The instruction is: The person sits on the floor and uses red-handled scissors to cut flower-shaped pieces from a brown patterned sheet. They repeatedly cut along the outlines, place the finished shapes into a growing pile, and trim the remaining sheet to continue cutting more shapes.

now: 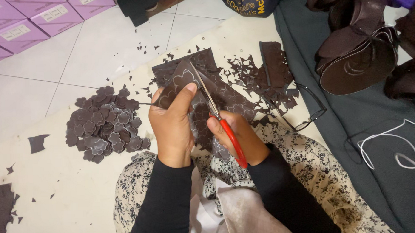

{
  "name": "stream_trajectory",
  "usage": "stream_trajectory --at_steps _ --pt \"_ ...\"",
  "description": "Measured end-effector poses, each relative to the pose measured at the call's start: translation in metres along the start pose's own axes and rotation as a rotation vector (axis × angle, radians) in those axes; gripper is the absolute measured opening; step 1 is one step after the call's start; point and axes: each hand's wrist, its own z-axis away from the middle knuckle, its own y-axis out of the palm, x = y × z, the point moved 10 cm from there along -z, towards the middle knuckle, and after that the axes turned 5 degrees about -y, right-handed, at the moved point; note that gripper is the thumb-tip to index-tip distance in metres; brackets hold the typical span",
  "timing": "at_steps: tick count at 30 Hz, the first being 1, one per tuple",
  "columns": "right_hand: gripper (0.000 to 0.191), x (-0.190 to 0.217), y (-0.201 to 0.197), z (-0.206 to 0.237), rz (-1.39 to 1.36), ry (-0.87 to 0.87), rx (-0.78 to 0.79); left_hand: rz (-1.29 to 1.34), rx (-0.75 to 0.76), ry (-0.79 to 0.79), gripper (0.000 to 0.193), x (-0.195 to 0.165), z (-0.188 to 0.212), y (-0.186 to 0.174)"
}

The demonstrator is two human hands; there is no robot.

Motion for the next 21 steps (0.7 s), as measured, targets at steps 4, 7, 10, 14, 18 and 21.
stream_trajectory --at_steps 4,7,10,14,18,21 --pt "0.055 0.003 -0.003 0.001 0.019 -0.009 0.009 -0.030 0.052 -0.004 0.013 -0.006 -0.001 0.002" --pt "0.054 0.005 -0.007 0.001 0.072 -0.031 0.012 -0.046 0.086 0.015 0.021 -0.014 -0.004 0.004" --pt "0.054 0.008 -0.011 0.000 0.163 -0.075 -0.005 -0.102 0.096 -0.027 0.021 -0.015 -0.006 0.005" --pt "0.053 0.010 -0.013 0.000 0.176 -0.090 0.008 -0.154 0.154 -0.023 0.020 -0.021 -0.007 0.013" --pt "0.047 0.013 -0.010 0.002 0.034 -0.083 0.031 -0.121 0.216 -0.057 0.020 -0.018 -0.003 0.020" --pt "0.047 0.006 -0.009 0.004 -0.013 0.006 -0.019 -0.089 0.206 -0.052 0.020 -0.014 0.001 0.021"
